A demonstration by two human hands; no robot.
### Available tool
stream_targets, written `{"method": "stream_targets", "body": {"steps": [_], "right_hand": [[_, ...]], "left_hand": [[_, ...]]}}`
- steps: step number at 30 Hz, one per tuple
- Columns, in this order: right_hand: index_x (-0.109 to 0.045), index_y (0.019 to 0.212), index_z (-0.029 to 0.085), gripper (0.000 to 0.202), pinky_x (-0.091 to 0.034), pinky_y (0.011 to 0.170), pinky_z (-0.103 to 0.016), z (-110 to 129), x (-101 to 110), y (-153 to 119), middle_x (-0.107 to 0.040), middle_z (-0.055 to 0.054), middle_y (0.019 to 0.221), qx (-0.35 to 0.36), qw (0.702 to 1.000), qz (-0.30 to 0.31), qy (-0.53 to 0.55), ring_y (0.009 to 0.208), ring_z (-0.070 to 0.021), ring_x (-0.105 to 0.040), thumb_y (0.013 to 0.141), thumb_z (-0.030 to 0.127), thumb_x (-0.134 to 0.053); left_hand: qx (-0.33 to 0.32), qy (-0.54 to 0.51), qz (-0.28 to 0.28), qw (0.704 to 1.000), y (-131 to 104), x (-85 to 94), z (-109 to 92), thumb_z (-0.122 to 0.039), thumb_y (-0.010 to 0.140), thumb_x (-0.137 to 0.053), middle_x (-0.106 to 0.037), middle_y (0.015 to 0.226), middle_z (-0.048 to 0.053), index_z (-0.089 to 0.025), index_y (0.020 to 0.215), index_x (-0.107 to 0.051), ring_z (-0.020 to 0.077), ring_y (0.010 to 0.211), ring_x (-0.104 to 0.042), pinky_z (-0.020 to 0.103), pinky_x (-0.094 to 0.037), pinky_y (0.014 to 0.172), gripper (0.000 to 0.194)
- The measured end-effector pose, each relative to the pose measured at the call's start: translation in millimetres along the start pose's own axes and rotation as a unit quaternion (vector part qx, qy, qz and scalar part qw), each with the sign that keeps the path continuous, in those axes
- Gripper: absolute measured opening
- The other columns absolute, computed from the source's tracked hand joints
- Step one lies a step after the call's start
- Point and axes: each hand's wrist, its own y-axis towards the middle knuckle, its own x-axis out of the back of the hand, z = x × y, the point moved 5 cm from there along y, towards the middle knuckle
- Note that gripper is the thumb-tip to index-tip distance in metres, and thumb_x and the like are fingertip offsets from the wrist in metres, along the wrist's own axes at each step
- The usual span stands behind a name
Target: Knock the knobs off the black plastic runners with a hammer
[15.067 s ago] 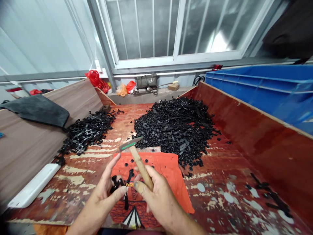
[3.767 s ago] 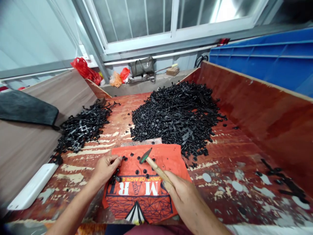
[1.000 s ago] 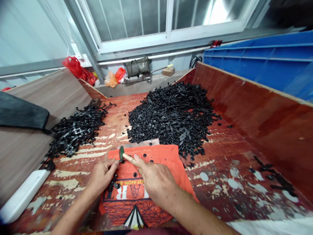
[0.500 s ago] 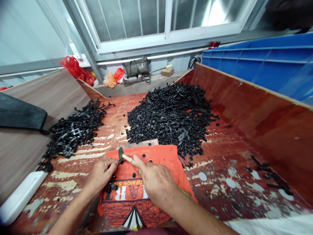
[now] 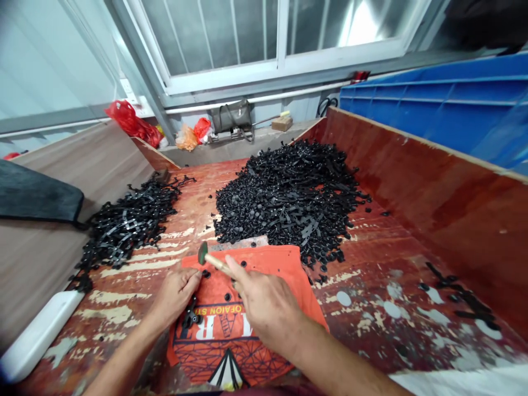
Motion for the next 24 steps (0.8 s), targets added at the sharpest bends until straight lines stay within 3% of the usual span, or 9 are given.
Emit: {"method": "stream_targets", "body": {"steps": [3,7,11,16,20,24], "right_hand": [[-0.019,0.155,0.041,0.060,-0.046,0.064,-0.026,-2,-5,2,-0.076,-0.001,0.100,-0.026,0.999,0.029,-0.029,0.081,-0.0204,-0.071,0.101,0.023,-0.039],[-0.019,0.153,0.046,0.067,-0.041,0.058,-0.026,1,-11,5,-0.076,0.001,0.086,-0.020,0.993,0.080,-0.080,0.073,-0.0211,-0.072,0.098,0.018,-0.045],[-0.014,0.155,0.044,0.068,-0.046,0.061,-0.028,2,-2,5,-0.076,0.001,0.094,-0.008,0.998,0.031,-0.059,0.080,-0.0231,-0.073,0.099,0.019,-0.044],[-0.012,0.156,0.042,0.065,-0.053,0.076,-0.029,3,16,5,-0.071,0.000,0.122,-0.006,1.000,-0.024,0.012,0.094,-0.0198,-0.071,0.101,0.020,-0.041],[-0.015,0.155,0.045,0.067,-0.054,0.075,-0.029,0,26,7,-0.070,0.002,0.124,-0.015,1.000,-0.012,0.005,0.094,-0.0198,-0.072,0.100,0.017,-0.042],[-0.020,0.153,0.048,0.065,-0.050,0.062,-0.025,-3,26,1,-0.076,0.004,0.101,-0.018,0.999,0.028,-0.011,0.078,-0.0190,-0.072,0.099,0.018,-0.042]], "left_hand": [[-0.004,0.011,0.005,1.000,-1,-0.2,-1,-0.036,0.095,-0.030,-0.047,0.055,-0.002,-0.021,0.058,-0.032,0.0157,0.057,-0.047,0.029,-0.027,0.064,0.040],[-0.017,0.049,0.011,0.999,-4,2.1,-7,-0.036,0.097,-0.028,-0.062,0.067,0.002,-0.021,0.062,-0.044,0.0196,0.070,-0.056,0.031,-0.029,0.072,0.041],[-0.008,0.075,0.023,0.997,-6,4.4,-10,-0.037,0.098,-0.028,-0.069,0.077,0.004,-0.020,0.066,-0.052,0.0231,0.079,-0.061,0.034,-0.030,0.077,0.044],[-0.009,0.044,0.029,0.999,-9,7.0,-13,-0.036,0.099,-0.027,-0.072,0.086,0.007,-0.021,0.073,-0.059,0.0254,0.088,-0.063,0.036,-0.031,0.080,0.044],[-0.020,0.027,0.028,0.999,-9,8.1,-17,-0.028,0.096,-0.026,-0.068,0.080,0.006,-0.021,0.068,-0.053,0.0233,0.082,-0.061,0.036,-0.033,0.080,0.040],[-0.026,0.013,0.044,0.999,-6,7.6,-16,-0.026,0.092,-0.031,-0.061,0.072,0.004,-0.022,0.064,-0.044,0.0218,0.076,-0.058,0.032,-0.037,0.074,0.031]]}}
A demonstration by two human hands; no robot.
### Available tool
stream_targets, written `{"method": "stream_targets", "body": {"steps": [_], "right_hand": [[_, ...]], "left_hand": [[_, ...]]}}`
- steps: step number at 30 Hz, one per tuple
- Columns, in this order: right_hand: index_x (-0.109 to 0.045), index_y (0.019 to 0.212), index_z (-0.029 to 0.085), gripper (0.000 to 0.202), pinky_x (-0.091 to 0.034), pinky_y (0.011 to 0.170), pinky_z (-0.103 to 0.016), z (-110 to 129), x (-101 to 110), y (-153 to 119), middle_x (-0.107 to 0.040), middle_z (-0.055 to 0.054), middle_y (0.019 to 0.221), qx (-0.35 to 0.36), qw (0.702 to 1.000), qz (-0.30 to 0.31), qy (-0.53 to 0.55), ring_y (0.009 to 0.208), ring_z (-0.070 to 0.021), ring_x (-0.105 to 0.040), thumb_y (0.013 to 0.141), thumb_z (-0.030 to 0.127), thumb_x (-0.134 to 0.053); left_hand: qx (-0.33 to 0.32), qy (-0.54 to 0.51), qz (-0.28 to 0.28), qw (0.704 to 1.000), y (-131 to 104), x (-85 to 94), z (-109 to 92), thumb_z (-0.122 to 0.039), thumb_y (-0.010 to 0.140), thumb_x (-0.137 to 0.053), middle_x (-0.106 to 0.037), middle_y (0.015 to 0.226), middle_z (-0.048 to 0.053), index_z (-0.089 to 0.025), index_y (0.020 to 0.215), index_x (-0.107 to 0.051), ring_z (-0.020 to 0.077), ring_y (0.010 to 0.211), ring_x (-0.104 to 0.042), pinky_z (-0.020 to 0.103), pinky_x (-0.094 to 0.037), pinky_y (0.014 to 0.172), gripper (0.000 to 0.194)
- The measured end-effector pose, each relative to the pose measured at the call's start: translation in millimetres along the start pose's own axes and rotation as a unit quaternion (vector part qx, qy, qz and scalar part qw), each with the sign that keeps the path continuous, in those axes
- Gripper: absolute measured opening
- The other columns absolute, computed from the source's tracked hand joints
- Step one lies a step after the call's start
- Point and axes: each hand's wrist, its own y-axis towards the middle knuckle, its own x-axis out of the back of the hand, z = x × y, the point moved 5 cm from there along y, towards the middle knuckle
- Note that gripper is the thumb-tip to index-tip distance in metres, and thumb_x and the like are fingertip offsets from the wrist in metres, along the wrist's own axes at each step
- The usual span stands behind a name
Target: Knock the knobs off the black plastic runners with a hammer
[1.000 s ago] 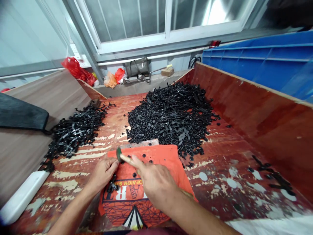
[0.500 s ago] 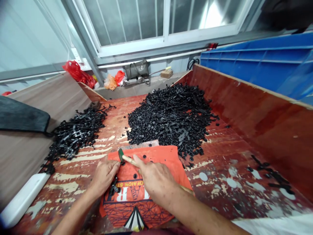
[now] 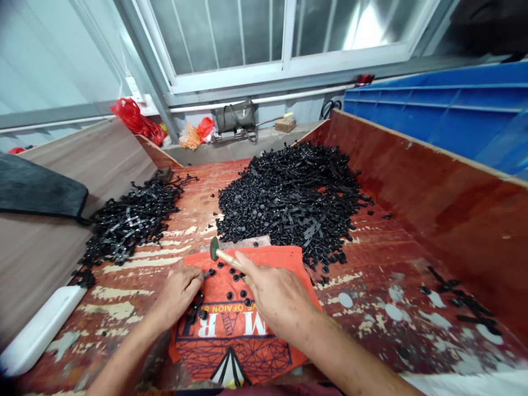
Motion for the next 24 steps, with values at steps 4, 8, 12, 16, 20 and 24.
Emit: {"method": "stream_targets", "body": {"steps": [4,8,12,16,20,24], "right_hand": [[-0.016,0.156,0.040,0.061,-0.052,0.073,-0.029,3,-4,-4,-0.074,-0.001,0.109,0.014,0.999,-0.044,0.015,0.090,-0.0204,-0.070,0.101,0.022,-0.036],[-0.025,0.154,0.040,0.062,-0.050,0.064,-0.029,4,-21,0,-0.076,-0.002,0.093,-0.009,0.999,0.018,-0.048,0.078,-0.0212,-0.071,0.098,0.018,-0.041],[-0.019,0.155,0.042,0.065,-0.048,0.066,-0.028,4,-24,1,-0.075,-0.002,0.096,0.001,0.999,0.013,-0.050,0.083,-0.0210,-0.071,0.098,0.018,-0.041],[-0.025,0.154,0.040,0.064,-0.046,0.063,-0.027,1,-29,0,-0.076,-0.002,0.094,-0.013,0.998,0.020,-0.052,0.076,-0.0202,-0.070,0.097,0.018,-0.044],[-0.032,0.151,0.038,0.056,-0.045,0.068,-0.025,3,-19,-6,-0.075,-0.001,0.103,-0.004,0.999,-0.010,0.030,0.083,-0.0187,-0.069,0.098,0.021,-0.042],[-0.054,0.130,0.033,0.039,-0.044,0.069,-0.025,-20,-2,-22,-0.073,0.002,0.095,-0.078,0.986,-0.056,0.139,0.080,-0.0166,-0.066,0.095,0.021,-0.045]], "left_hand": [[-0.012,-0.008,0.009,1.000,1,1.0,2,-0.027,0.094,-0.029,-0.062,0.076,0.005,-0.022,0.067,-0.045,0.0221,0.079,-0.058,0.032,-0.039,0.076,0.032],[-0.018,-0.011,0.017,1.000,-2,1.3,1,-0.031,0.097,-0.029,-0.064,0.080,0.006,-0.021,0.070,-0.049,0.0231,0.083,-0.059,0.033,-0.040,0.078,0.035],[-0.020,-0.012,0.017,1.000,-2,2.2,2,-0.032,0.098,-0.029,-0.066,0.086,0.007,-0.021,0.073,-0.054,0.0240,0.088,-0.060,0.035,-0.039,0.082,0.037],[-0.021,-0.014,0.021,0.999,-2,0.8,5,-0.035,0.098,-0.029,-0.065,0.083,0.007,-0.020,0.073,-0.054,0.0242,0.085,-0.060,0.035,-0.040,0.080,0.038],[-0.027,-0.027,0.030,0.999,-2,-3.6,4,-0.040,0.098,-0.030,-0.068,0.088,0.008,-0.021,0.078,-0.059,0.0248,0.089,-0.061,0.035,-0.042,0.082,0.040],[-0.045,-0.023,0.051,0.997,7,18.5,9,-0.047,0.095,-0.034,-0.068,0.078,0.005,-0.021,0.069,-0.061,0.0226,0.079,-0.062,0.031,-0.044,0.075,0.046]]}}
